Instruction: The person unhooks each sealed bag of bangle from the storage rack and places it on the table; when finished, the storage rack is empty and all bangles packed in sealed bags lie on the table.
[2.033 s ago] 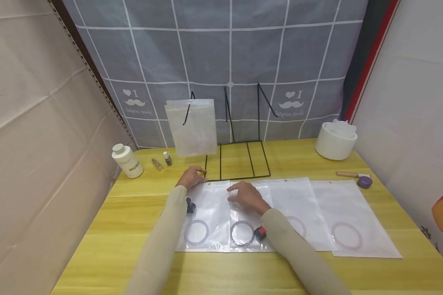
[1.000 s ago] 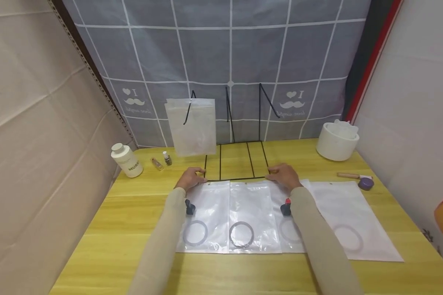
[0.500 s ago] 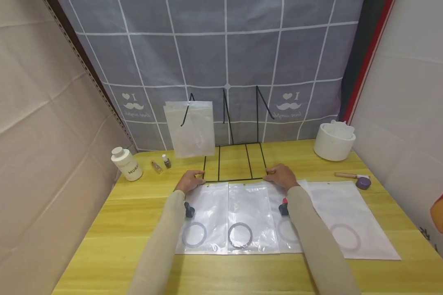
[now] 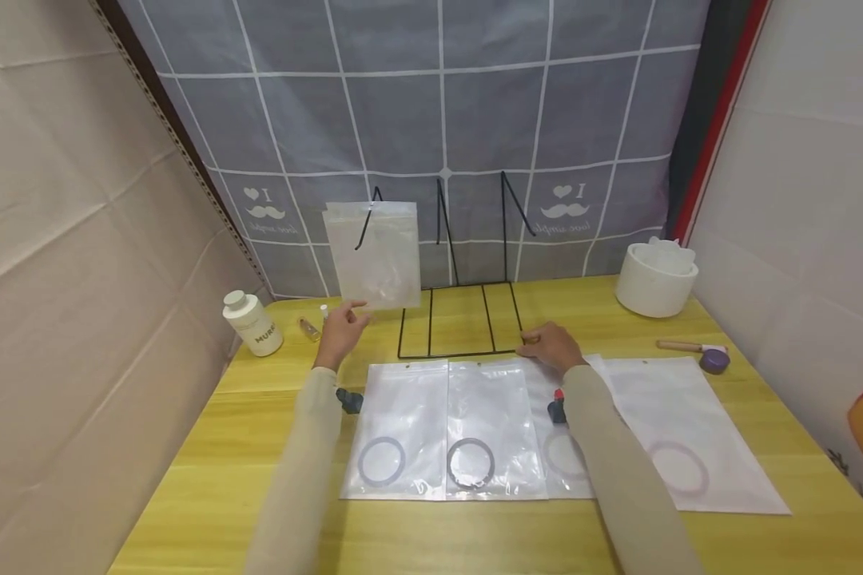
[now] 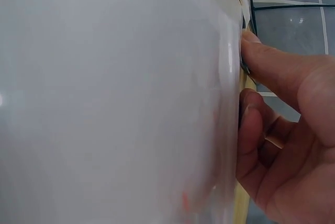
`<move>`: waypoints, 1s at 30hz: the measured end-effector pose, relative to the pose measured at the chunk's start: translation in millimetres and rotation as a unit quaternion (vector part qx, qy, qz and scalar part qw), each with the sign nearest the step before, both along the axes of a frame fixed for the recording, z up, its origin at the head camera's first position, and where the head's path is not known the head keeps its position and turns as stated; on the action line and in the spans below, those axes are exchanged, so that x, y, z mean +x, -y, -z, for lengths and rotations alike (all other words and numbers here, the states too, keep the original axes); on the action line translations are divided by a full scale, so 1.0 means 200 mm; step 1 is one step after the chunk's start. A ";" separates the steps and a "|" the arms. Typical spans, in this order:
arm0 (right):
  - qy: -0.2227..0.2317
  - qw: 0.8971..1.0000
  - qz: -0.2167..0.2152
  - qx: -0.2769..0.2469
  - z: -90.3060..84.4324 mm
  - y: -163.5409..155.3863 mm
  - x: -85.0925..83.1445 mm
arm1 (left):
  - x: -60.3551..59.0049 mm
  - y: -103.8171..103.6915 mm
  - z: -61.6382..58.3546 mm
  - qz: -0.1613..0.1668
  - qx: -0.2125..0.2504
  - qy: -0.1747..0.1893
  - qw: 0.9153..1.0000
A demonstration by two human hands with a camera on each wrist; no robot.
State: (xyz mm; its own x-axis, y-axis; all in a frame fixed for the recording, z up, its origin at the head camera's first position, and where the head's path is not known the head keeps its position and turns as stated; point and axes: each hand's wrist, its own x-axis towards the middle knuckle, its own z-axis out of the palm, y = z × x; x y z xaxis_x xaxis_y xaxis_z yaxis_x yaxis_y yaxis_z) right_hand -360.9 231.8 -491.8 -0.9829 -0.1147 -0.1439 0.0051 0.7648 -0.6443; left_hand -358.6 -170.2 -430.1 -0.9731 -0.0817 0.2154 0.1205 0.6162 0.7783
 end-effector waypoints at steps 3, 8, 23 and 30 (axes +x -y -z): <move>0.000 1.000 0.004 -0.006 -0.01 -0.01 0.00 | -0.01 0.05 -0.08 -0.029 0.039 -0.077 0.996; 0.000 1.000 0.013 -0.008 -0.01 -0.01 0.01 | -0.05 0.11 -0.21 -0.044 0.077 -0.157 0.984; 0.012 1.000 0.011 -0.011 0.00 -0.01 0.00 | -0.15 0.12 -0.35 0.044 0.115 -0.131 0.984; 0.008 1.000 0.016 -0.015 0.00 -0.01 0.01 | -0.15 0.10 -0.39 0.081 0.129 -0.085 0.985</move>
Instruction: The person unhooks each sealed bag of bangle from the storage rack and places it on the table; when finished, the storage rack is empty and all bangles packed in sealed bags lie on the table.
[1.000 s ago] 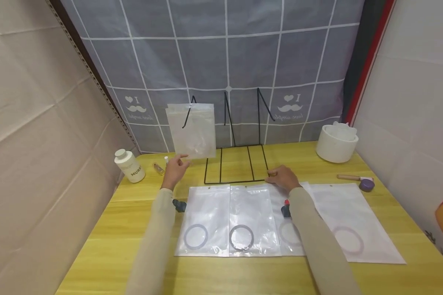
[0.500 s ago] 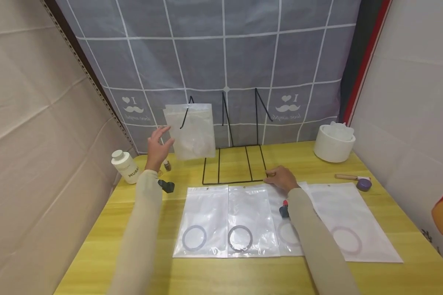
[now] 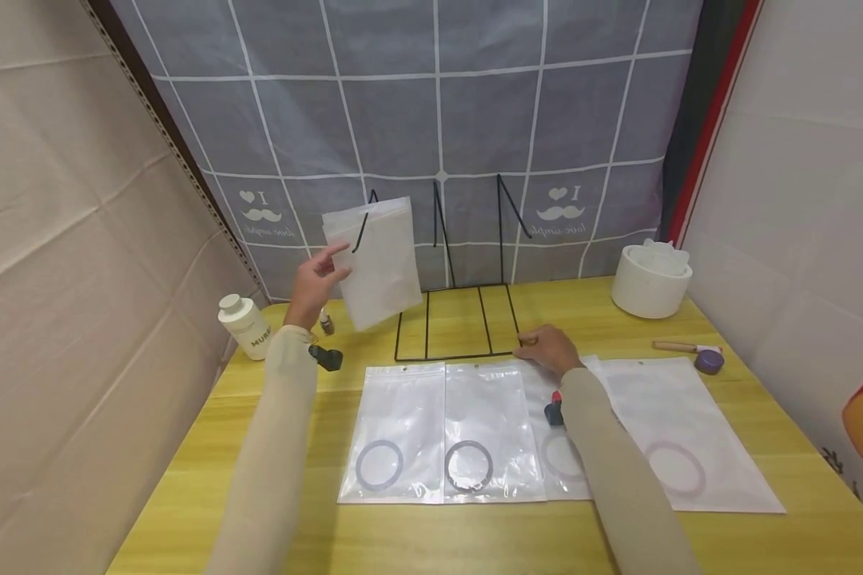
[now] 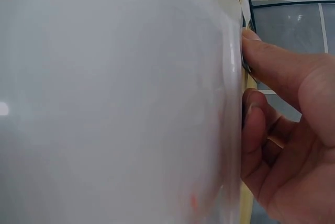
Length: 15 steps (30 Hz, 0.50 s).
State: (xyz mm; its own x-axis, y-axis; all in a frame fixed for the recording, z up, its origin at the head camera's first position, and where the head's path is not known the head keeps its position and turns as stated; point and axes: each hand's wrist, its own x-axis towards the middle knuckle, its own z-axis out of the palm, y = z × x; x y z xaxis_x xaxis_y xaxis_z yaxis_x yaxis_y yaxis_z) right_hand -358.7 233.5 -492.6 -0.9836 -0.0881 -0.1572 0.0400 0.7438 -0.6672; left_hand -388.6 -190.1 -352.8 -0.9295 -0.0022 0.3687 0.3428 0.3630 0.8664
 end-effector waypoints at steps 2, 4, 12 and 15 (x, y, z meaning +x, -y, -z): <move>0.002 1.000 0.005 -0.005 0.00 0.00 0.00 | 0.00 -0.01 0.00 0.007 -0.007 0.012 1.000; 0.006 1.000 0.009 -0.010 0.01 0.00 0.00 | 0.00 -0.02 0.00 0.013 -0.009 0.019 1.000; 0.000 1.000 0.005 -0.011 0.01 0.00 0.00 | 0.00 -0.03 0.03 0.021 0.027 0.010 0.999; 0.001 1.000 0.002 -0.014 0.00 0.00 0.01 | 0.03 -0.03 0.03 0.024 0.032 0.004 0.999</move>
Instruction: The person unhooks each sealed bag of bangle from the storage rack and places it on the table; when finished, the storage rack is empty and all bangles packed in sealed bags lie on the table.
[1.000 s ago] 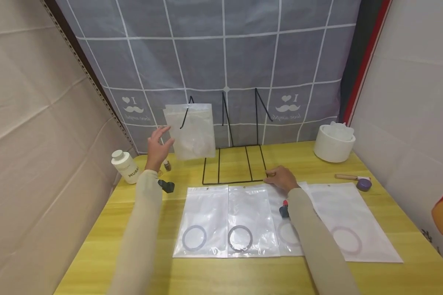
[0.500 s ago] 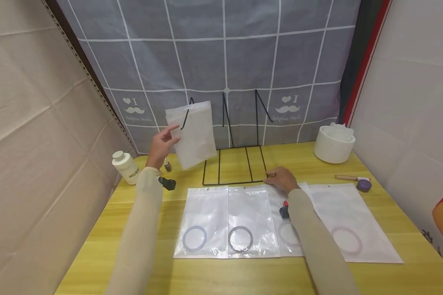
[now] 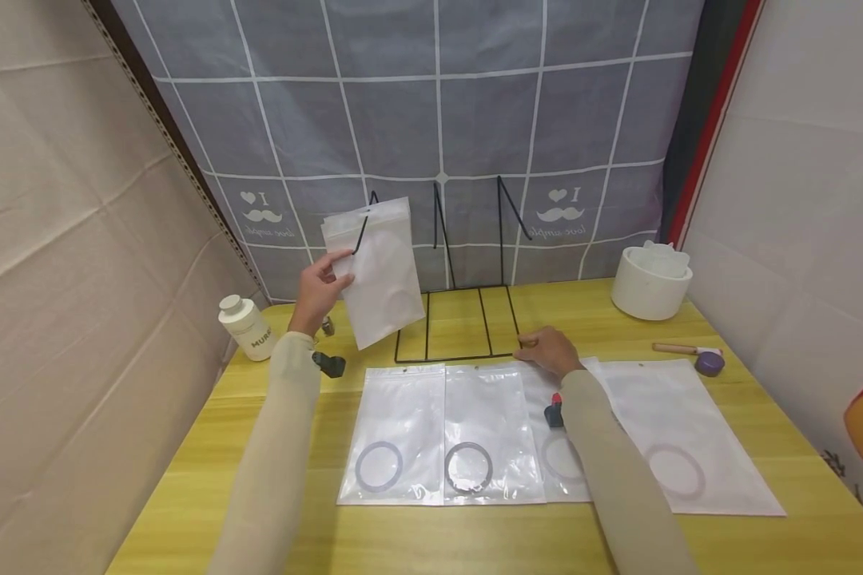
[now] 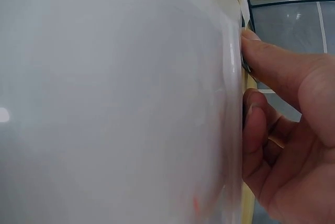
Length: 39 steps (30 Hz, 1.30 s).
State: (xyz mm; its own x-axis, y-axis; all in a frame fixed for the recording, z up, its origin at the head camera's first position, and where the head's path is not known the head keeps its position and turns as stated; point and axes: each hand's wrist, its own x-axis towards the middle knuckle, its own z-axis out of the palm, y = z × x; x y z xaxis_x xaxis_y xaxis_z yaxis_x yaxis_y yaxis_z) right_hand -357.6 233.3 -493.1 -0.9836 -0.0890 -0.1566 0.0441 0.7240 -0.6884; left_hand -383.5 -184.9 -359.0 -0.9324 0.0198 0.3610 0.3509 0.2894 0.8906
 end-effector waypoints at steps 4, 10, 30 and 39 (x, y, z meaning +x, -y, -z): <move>0.002 1.000 -0.003 -0.002 0.00 0.00 0.00 | 0.05 0.02 0.00 0.000 -0.006 -0.013 1.000; 0.003 1.000 -0.001 -0.004 0.00 0.00 0.00 | 0.12 0.05 0.02 0.007 0.008 -0.034 0.999; 0.005 1.000 -0.001 0.005 -0.01 0.00 0.01 | 0.43 0.15 0.00 0.037 0.020 -0.059 0.997; -0.007 1.000 -0.015 0.010 0.00 -0.01 0.00 | 0.60 0.19 0.00 0.070 0.024 -0.082 0.994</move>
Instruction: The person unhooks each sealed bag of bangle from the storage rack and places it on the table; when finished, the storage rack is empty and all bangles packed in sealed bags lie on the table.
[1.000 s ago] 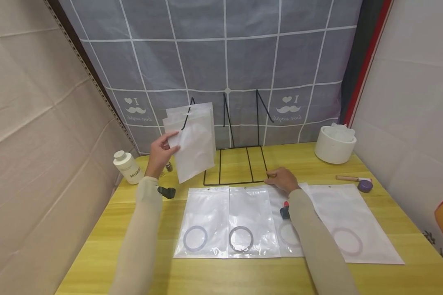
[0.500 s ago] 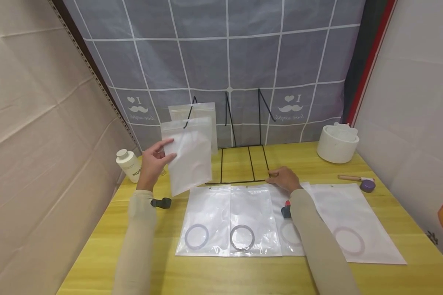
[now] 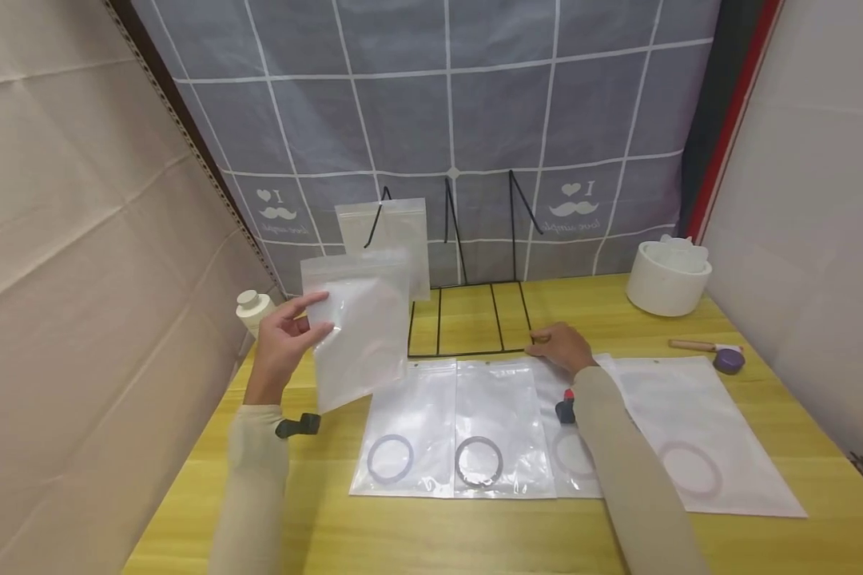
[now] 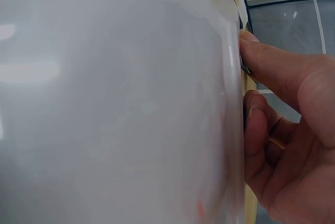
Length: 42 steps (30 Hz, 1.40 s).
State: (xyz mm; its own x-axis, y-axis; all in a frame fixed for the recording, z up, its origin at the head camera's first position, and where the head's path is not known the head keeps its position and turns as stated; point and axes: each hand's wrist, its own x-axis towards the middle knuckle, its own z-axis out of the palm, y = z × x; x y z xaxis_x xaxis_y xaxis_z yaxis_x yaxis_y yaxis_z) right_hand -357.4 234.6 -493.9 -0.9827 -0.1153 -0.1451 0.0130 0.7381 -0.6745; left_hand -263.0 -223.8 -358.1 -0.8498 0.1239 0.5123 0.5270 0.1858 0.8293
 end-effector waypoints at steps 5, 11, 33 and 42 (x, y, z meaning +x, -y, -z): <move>-0.002 1.000 -0.002 -0.003 0.00 0.00 0.00 | 0.14 0.08 0.02 0.022 0.004 0.064 0.998; 0.004 1.000 -0.001 0.002 0.00 0.00 -0.01 | 0.24 0.26 0.11 0.138 0.079 0.181 0.971; -0.002 1.000 0.005 -0.003 0.02 -0.01 -0.02 | -0.02 0.55 0.61 -0.059 -0.142 0.410 0.899; 0.001 1.000 0.012 -0.002 0.02 -0.01 -0.02 | -0.03 0.48 0.63 -0.111 -0.225 0.330 0.910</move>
